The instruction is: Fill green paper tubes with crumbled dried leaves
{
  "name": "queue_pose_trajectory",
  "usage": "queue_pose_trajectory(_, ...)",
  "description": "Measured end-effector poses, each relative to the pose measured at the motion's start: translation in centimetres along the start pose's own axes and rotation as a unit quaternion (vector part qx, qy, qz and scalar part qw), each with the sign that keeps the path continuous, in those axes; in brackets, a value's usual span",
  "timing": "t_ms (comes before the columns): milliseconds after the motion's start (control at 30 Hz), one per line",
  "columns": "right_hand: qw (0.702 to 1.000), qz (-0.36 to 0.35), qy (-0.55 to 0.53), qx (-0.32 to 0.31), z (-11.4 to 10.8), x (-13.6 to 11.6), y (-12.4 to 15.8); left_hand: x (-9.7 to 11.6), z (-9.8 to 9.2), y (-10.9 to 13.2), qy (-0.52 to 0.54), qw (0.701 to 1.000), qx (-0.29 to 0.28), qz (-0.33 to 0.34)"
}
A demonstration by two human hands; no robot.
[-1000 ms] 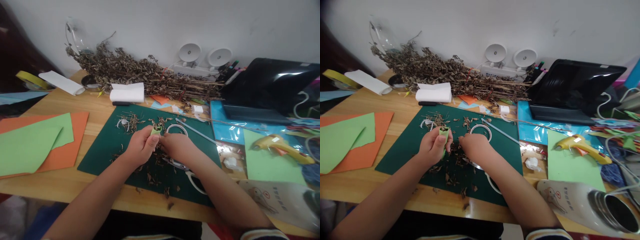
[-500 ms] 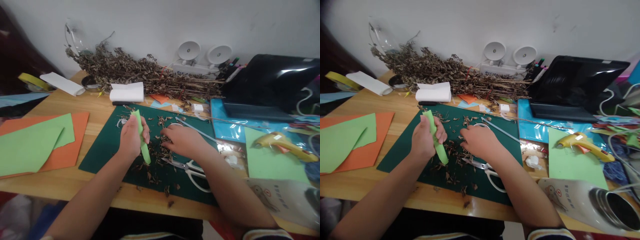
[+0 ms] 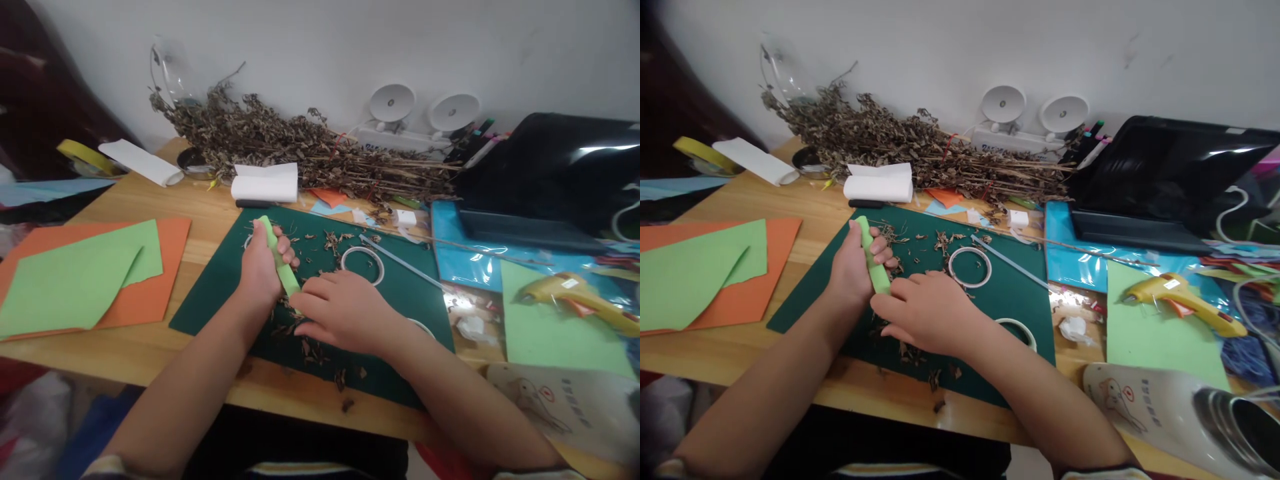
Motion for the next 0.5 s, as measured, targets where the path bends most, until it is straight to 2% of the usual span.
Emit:
queue_pose_trajectory(300, 0.996, -0.025, 0.068, 0.048, -0.6, -0.8, 0.0, 0.2, -0.8, -0.4, 0.012, 1.0, 0.023, 0.0)
queue_pose_trajectory(500, 0.994, -0.036, 0.073, 0.076, -0.8, -1.0, 0.1, 0.3, -1.3, -0.7, 0.028, 0.999, 0.04, 0.002)
Point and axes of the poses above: each hand's wrist, its own y-axis away from the middle knuckle, its own z-axis out of the palm, x = y × z, the point moved 10 cm from there along -y, towards the middle knuckle, and after that the axes turned 13 degrees about -z, right-handed, at the moved point
